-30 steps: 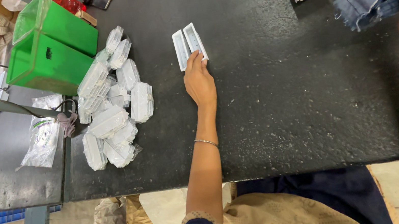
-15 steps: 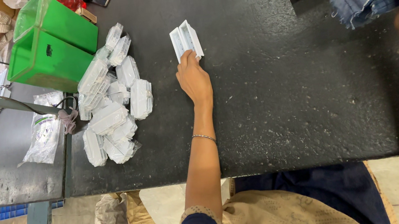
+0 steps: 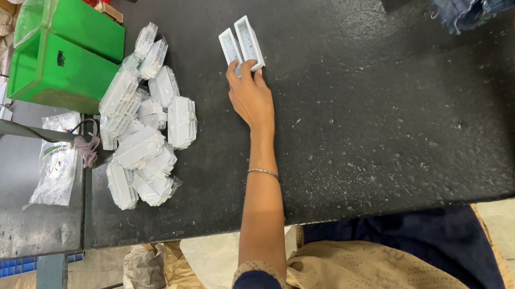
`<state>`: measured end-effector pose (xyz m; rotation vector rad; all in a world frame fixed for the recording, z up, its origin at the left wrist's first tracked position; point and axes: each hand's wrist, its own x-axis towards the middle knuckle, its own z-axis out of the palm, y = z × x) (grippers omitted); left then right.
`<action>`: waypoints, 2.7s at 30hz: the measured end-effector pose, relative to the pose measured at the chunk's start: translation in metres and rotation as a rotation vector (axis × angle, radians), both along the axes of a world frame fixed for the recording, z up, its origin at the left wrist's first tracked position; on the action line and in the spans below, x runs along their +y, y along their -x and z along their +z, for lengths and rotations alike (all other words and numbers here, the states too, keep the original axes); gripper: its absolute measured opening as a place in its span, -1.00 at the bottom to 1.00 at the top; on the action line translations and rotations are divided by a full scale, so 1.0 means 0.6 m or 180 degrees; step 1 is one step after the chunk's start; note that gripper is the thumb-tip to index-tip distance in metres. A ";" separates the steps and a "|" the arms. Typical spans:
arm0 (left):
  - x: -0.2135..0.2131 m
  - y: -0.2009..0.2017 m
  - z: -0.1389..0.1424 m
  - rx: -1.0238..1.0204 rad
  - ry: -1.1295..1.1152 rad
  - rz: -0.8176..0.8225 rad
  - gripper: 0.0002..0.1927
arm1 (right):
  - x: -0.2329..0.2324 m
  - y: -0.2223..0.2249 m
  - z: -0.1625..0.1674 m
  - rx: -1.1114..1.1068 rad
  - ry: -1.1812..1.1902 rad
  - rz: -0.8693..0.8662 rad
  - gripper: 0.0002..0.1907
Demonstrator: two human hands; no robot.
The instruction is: The person picks white rectangular plastic components one at a time from a pile on the worktable, wipes each piece inside and out with a blue cloth, and places the wiped pieces in rows on the table.
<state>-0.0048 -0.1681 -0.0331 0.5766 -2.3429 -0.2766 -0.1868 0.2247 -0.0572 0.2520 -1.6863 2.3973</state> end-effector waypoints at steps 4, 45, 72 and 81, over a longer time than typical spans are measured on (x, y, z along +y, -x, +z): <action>-0.004 -0.003 0.009 -0.0003 0.0115 0.0006 -0.80 | -0.004 -0.011 0.015 -0.0193 0.0124 -0.0071 -0.67; 0.097 -0.018 0.017 0.0465 -0.2043 -0.2325 -0.42 | -0.135 -0.140 0.109 0.2149 -0.2909 -0.0403 -0.80; 0.080 -0.010 -0.018 0.0676 -0.2093 -0.2024 -0.68 | -0.304 -0.263 0.109 0.2065 -0.3511 0.0133 -0.76; 0.080 -0.007 -0.022 0.0660 -0.2126 -0.2024 -0.72 | -0.299 -0.217 0.131 0.1971 -0.3623 -0.0306 -0.80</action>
